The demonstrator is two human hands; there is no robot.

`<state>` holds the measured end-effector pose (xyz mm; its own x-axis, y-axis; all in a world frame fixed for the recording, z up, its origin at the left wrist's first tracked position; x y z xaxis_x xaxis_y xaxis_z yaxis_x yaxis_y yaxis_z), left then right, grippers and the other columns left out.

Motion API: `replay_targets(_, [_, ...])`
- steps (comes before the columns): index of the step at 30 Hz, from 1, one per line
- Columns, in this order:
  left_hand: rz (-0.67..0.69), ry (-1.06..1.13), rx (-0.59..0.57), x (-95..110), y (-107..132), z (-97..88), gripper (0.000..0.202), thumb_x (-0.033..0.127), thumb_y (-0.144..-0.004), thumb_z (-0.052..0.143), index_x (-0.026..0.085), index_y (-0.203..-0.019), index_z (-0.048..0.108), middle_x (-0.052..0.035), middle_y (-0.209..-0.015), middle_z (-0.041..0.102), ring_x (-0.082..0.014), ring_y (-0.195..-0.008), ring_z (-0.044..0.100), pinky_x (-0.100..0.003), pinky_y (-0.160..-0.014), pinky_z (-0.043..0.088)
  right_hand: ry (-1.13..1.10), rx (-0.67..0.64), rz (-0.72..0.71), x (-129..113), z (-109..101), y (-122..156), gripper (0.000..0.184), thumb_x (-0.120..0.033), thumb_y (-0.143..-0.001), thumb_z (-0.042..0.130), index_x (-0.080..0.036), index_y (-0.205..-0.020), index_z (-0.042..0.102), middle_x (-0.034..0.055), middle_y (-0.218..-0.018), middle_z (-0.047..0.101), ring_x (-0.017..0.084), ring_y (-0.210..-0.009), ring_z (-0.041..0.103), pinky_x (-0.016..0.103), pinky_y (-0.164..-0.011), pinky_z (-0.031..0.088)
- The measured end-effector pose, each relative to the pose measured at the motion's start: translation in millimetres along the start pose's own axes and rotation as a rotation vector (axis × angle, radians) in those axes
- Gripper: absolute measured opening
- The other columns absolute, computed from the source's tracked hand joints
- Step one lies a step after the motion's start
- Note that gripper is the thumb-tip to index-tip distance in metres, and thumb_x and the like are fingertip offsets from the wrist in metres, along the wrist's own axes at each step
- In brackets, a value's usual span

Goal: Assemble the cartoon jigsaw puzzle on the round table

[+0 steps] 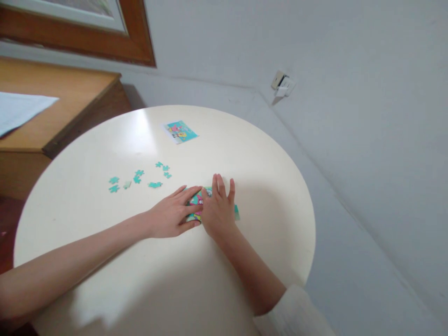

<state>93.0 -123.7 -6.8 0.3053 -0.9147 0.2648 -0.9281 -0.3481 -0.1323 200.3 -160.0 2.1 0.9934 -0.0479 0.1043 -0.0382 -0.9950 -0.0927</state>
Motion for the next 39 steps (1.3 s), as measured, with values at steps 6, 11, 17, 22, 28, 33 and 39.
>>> replay_targets(6, [-0.006, 0.001, 0.015, 0.2, 0.4, -0.2, 0.039, 0.041, -0.084, 0.052, 0.023, -0.118, 0.057, -0.0162, -0.135, 0.041, -0.0278, -0.131, 0.03, -0.052, -0.105, 0.027, 0.023, -0.072, -0.04, -0.6, -8.3, 9.9, 0.034, -0.025, -0.086, 0.045, -0.022, -0.115, 0.062, 0.0177, -0.14, 0.04, 0.027, -0.134, 0.025, 0.051, -0.107, 0.006])
replay_targets(11, [0.004, 0.008, 0.003, 1.2, -0.3, -1.1, 0.036, 0.04, -0.085, 0.05, 0.021, -0.114, 0.059, -0.0175, -0.134, 0.041, -0.028, -0.132, 0.029, -0.052, -0.105, 0.026, 0.03, -0.039, -0.021, -0.5, -2.4, -0.1, 0.037, -0.026, -0.086, 0.044, -0.02, -0.121, 0.058, 0.0189, -0.143, 0.033, 0.029, -0.136, 0.021, 0.053, -0.107, 0.004])
replay_targets(17, [-0.013, 0.009, -0.002, -0.6, 0.0, -1.0, 0.039, 0.042, -0.085, 0.05, 0.023, -0.118, 0.057, -0.0172, -0.137, 0.04, -0.0284, -0.132, 0.029, -0.052, -0.105, 0.027, 0.04, -0.078, -0.039, 2.2, -4.6, 5.1, 0.037, -0.026, -0.086, 0.044, -0.023, -0.12, 0.058, 0.0162, -0.141, 0.039, 0.028, -0.134, 0.024, 0.052, -0.106, 0.004])
replay_targets(22, [-0.018, 0.018, -0.009, 0.3, -0.3, -1.8, 0.039, 0.04, -0.084, 0.052, 0.022, -0.118, 0.057, -0.0167, -0.137, 0.04, -0.0298, -0.131, 0.031, -0.052, -0.105, 0.027, 0.04, -0.061, -0.034, 1.2, -4.6, 6.9, 0.035, -0.027, -0.085, 0.045, -0.022, -0.117, 0.061, 0.016, -0.139, 0.042, 0.029, -0.134, 0.024, 0.053, -0.106, 0.003])
replay_targets(28, [-0.022, 0.004, -0.009, -0.6, -1.7, -1.6, 0.036, 0.04, -0.085, 0.051, 0.021, -0.115, 0.059, -0.0166, -0.137, 0.04, -0.0273, -0.131, 0.031, -0.051, -0.106, 0.027, 0.021, -0.037, -0.006, 0.8, -2.0, -0.1, 0.038, -0.027, -0.085, 0.045, -0.022, -0.122, 0.057, 0.0176, -0.141, 0.038, 0.029, -0.135, 0.022, 0.054, -0.106, 0.004])
replay_targets(33, [-0.031, -0.01, -0.02, -2.0, -1.3, -0.6, 0.041, 0.042, -0.085, 0.05, 0.024, -0.121, 0.056, -0.0161, -0.138, 0.039, -0.0277, -0.132, 0.03, -0.051, -0.106, 0.027, 0.023, -0.02, -0.023, 2.2, -4.7, 11.7, 0.034, -0.024, -0.087, 0.044, -0.024, -0.115, 0.062, 0.0165, -0.138, 0.044, 0.028, -0.133, 0.027, 0.053, -0.106, 0.006])
replay_targets(39, [-0.014, -0.009, -0.02, 0.0, -1.3, -2.1, 0.037, 0.04, -0.085, 0.05, 0.021, -0.115, 0.059, -0.0173, -0.138, 0.038, -0.0266, -0.133, 0.029, -0.051, -0.106, 0.027, 0.011, -0.026, 0.01, 0.4, 0.3, -4.7, 0.038, -0.025, -0.087, 0.043, -0.019, -0.122, 0.057, 0.0192, -0.141, 0.037, 0.03, -0.135, 0.022, 0.055, -0.106, 0.003])
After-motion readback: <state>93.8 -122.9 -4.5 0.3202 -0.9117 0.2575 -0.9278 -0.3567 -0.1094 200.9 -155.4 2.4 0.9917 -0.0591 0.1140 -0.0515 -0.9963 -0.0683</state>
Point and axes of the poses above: each hand's wrist, its own y-axis away from the middle knuckle, its own z-axis out of the palm, x = y × z, the point moved 4 cm from there along -y, towards the middle knuckle
